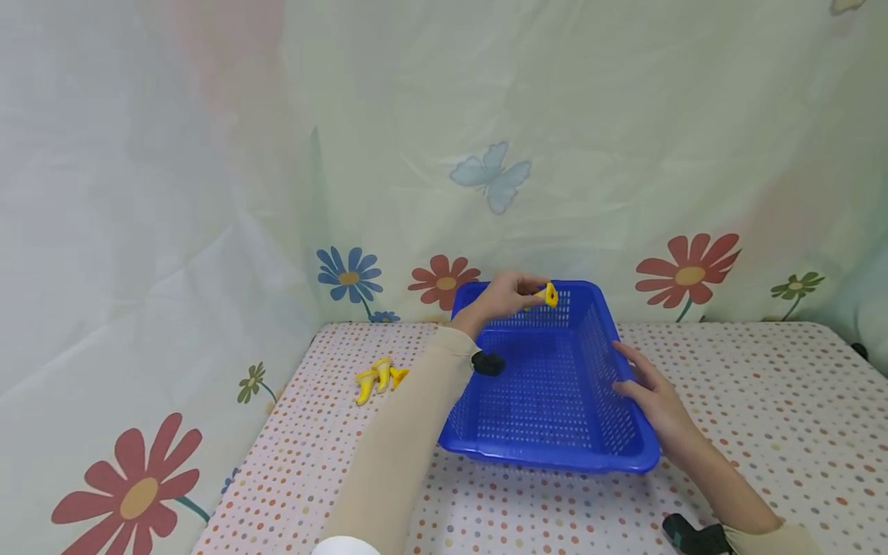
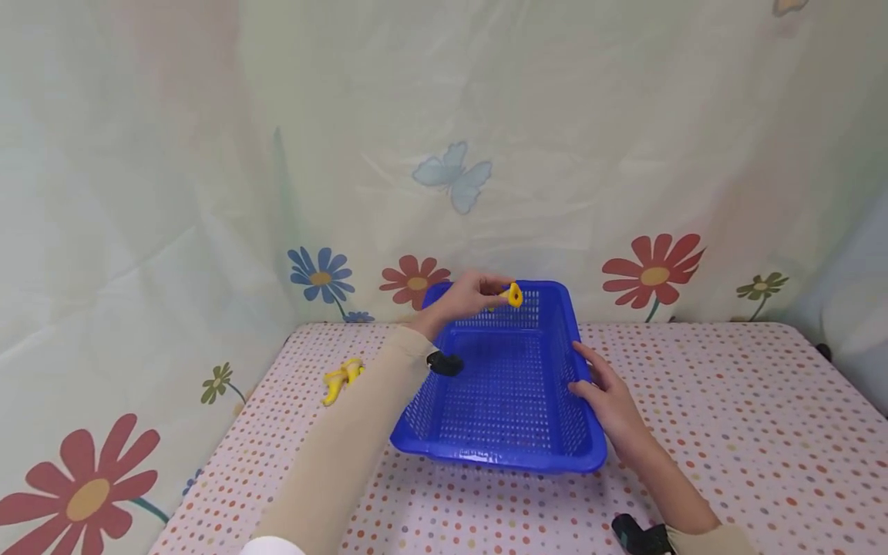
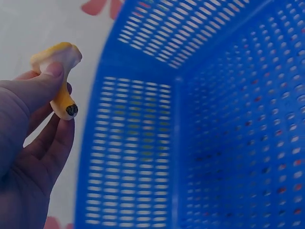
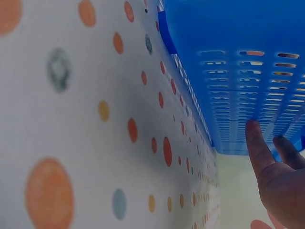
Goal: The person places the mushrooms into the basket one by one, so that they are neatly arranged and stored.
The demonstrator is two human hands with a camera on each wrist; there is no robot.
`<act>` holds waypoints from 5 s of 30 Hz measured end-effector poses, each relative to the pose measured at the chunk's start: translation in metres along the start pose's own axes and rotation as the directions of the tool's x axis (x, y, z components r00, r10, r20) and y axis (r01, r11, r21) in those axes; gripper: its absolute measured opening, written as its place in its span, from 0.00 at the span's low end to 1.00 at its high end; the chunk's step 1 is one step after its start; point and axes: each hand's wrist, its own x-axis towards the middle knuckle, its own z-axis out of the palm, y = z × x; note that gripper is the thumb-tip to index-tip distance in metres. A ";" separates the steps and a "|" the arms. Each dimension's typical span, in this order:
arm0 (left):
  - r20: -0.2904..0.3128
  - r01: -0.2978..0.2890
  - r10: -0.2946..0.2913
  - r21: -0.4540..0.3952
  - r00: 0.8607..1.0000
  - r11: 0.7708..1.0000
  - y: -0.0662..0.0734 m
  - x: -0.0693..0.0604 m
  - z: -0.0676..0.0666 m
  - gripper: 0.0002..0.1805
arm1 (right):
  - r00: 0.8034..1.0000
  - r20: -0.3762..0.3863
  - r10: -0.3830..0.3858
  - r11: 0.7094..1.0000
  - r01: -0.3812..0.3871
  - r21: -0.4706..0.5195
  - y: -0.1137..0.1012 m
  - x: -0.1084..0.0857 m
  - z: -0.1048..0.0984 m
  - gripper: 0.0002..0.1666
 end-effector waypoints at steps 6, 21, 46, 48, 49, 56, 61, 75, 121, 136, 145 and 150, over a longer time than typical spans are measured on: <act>0.017 0.057 -0.056 -0.010 0.998 0.998 -0.010 0.009 0.020 0.22 | 1.000 -0.016 -0.015 1.000 0.015 -0.003 -0.003 -0.004 -0.001 0.43; 0.021 0.209 -0.208 -0.039 0.978 0.977 -0.027 0.010 0.065 0.20 | 1.000 -0.027 0.011 0.999 -0.010 0.034 -0.001 -0.008 0.004 0.43; 0.069 0.196 -0.197 0.009 0.978 0.980 -0.037 0.025 0.088 0.20 | 0.998 -0.045 -0.038 0.997 0.041 0.073 0.001 -0.014 0.005 0.43; 0.058 0.194 -0.194 0.018 0.979 0.981 -0.037 0.026 0.089 0.20 | 0.998 -0.048 -0.036 0.997 0.039 0.068 0.001 -0.014 0.005 0.43; 0.053 0.193 -0.194 0.021 0.980 0.981 -0.036 0.026 0.090 0.20 | 0.998 -0.049 -0.034 0.997 0.037 0.067 0.001 -0.014 0.005 0.43; 0.022 0.186 -0.187 0.036 0.982 0.982 -0.037 0.027 0.090 0.19 | 0.998 -0.050 -0.023 0.997 0.027 0.077 0.000 -0.014 0.007 0.43; 0.025 0.178 -0.179 0.032 0.984 0.983 -0.035 0.028 0.088 0.19 | 0.998 -0.050 -0.031 0.997 0.035 0.074 -0.001 -0.013 0.006 0.43; 0.008 0.155 -0.156 0.030 0.988 0.987 -0.031 0.023 0.062 0.22 | 0.998 -0.046 -0.037 0.997 0.040 0.064 -0.001 -0.013 0.004 0.42; 0.041 0.168 -0.196 0.362 0.980 0.917 -0.041 -0.214 -0.041 0.10 | 0.999 -0.035 0.003 0.999 -0.002 0.052 0.006 -0.010 -0.014 0.42; 0.175 0.281 -0.300 0.125 0.938 0.951 -0.082 -0.258 -0.032 0.18 | 0.999 -0.028 -0.014 0.999 0.016 0.049 0.005 -0.010 -0.007 0.42; 0.226 0.237 -0.234 0.015 0.945 0.971 -0.094 -0.254 -0.023 0.23 | 1.000 -0.023 -0.018 0.998 0.019 0.056 0.009 -0.013 -0.012 0.41; 0.262 0.233 -0.223 -0.008 0.939 0.972 -0.098 -0.251 -0.019 0.23 | 1.000 -0.017 0.002 0.997 -0.001 0.083 0.011 -0.014 -0.013 0.41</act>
